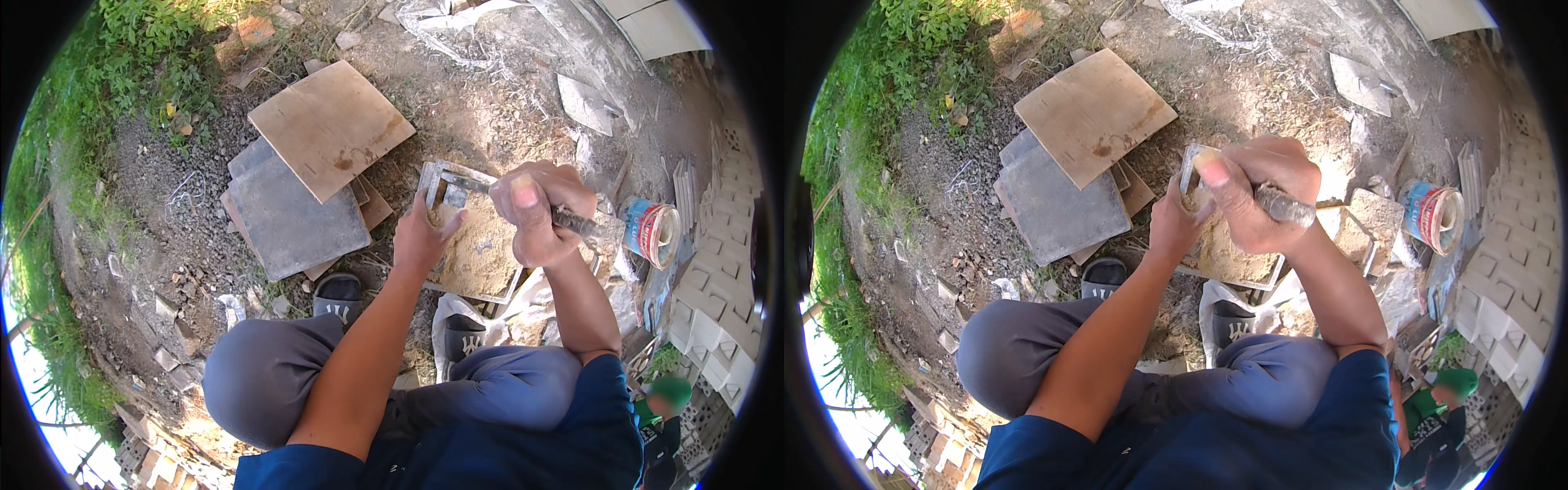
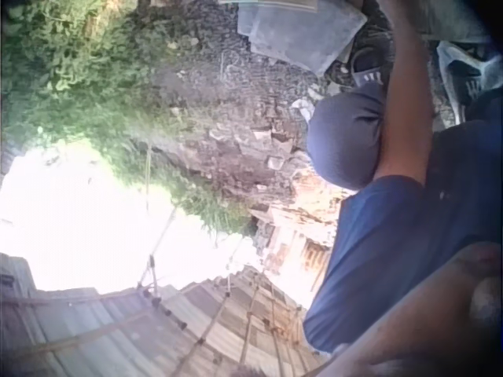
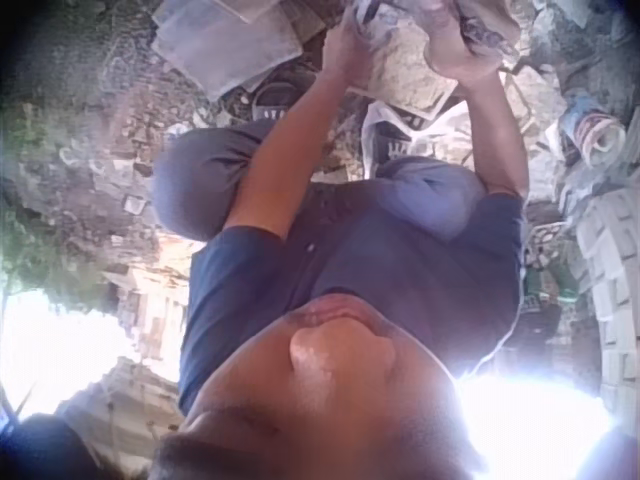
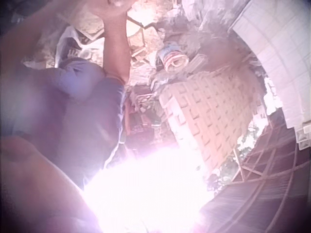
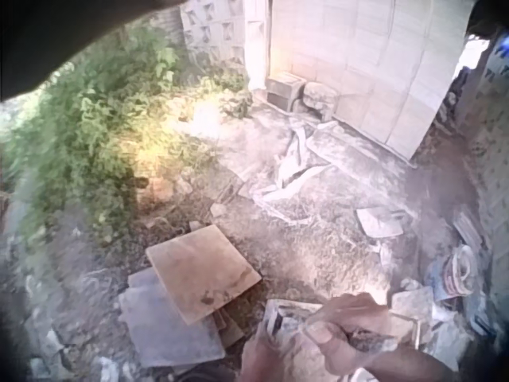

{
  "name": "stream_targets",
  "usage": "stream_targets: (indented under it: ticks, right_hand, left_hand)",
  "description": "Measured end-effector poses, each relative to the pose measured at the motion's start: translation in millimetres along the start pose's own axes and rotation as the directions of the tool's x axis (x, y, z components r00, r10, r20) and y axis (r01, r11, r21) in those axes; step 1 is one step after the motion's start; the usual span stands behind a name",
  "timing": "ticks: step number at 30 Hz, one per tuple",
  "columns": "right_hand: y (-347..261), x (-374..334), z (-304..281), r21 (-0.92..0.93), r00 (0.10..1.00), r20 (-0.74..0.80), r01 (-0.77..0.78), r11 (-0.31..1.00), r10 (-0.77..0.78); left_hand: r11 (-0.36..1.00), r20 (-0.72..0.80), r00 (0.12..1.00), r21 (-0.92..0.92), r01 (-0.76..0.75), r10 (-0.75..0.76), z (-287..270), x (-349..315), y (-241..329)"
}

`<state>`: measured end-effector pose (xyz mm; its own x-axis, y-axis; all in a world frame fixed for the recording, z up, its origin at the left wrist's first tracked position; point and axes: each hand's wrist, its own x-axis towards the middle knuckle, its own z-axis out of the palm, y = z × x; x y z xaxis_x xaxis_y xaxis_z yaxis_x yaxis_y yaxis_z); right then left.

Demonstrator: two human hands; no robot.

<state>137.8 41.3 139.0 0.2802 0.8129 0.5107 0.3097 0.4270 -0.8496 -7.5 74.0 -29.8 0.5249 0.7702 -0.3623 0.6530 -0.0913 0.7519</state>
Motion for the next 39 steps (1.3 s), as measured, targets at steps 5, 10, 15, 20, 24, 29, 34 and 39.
stream_targets:
  ticks: [5, 10, 15, 20, 24, 29, 34, 39]
  right_hand:
    - [13, 4, 0, -0.044, 0.996, -0.006, -0.093, 0.995, 0.092]
    - [17, -4, 2, -0.034, 0.997, -0.005, -0.072, 0.997, 0.072]
    - [5, -2, -10, 0.095, 0.994, -0.052, -0.095, 0.991, 0.100]
    - [9, 0, -6, -0.003, 0.975, 0.017, -0.222, 0.975, 0.222]
    - [30, -11, -11, 0.041, 0.931, -0.052, -0.360, 0.932, 0.362]
    - [7, -8, -12, 0.064, 0.986, -0.087, -0.137, 0.989, 0.142]
    - [5, 0, -17, 0.203, 0.918, -0.212, -0.295, 0.934, 0.336]
    - [-42, 7, -43, 0.256, 0.908, -0.322, -0.189, 0.948, 0.268]
  left_hand:
    - [0.998, -0.007, 0.999, -0.054, -0.042, 0.042, 4, -3, -8]
    - [1.000, 0.028, 0.999, -0.011, -0.017, 0.017, 7, -12, -2]
    - [1.000, 0.017, 1.000, -0.018, 0.004, -0.004, 5, -6, -4]
    - [1.000, 0.034, 0.999, -0.012, 0.007, -0.007, 6, -9, -2]
    - [0.998, 0.006, 1.000, -0.063, -0.013, 0.014, 9, -11, -1]
    - [1.000, 0.033, 0.999, -0.017, 0.020, -0.020, 6, -6, 5]
    - [0.997, 0.002, 0.999, 0.062, 0.038, -0.038, 8, -8, -3]
    - [1.000, 0.019, 1.000, -0.006, -0.009, 0.009, 5, -9, 0]
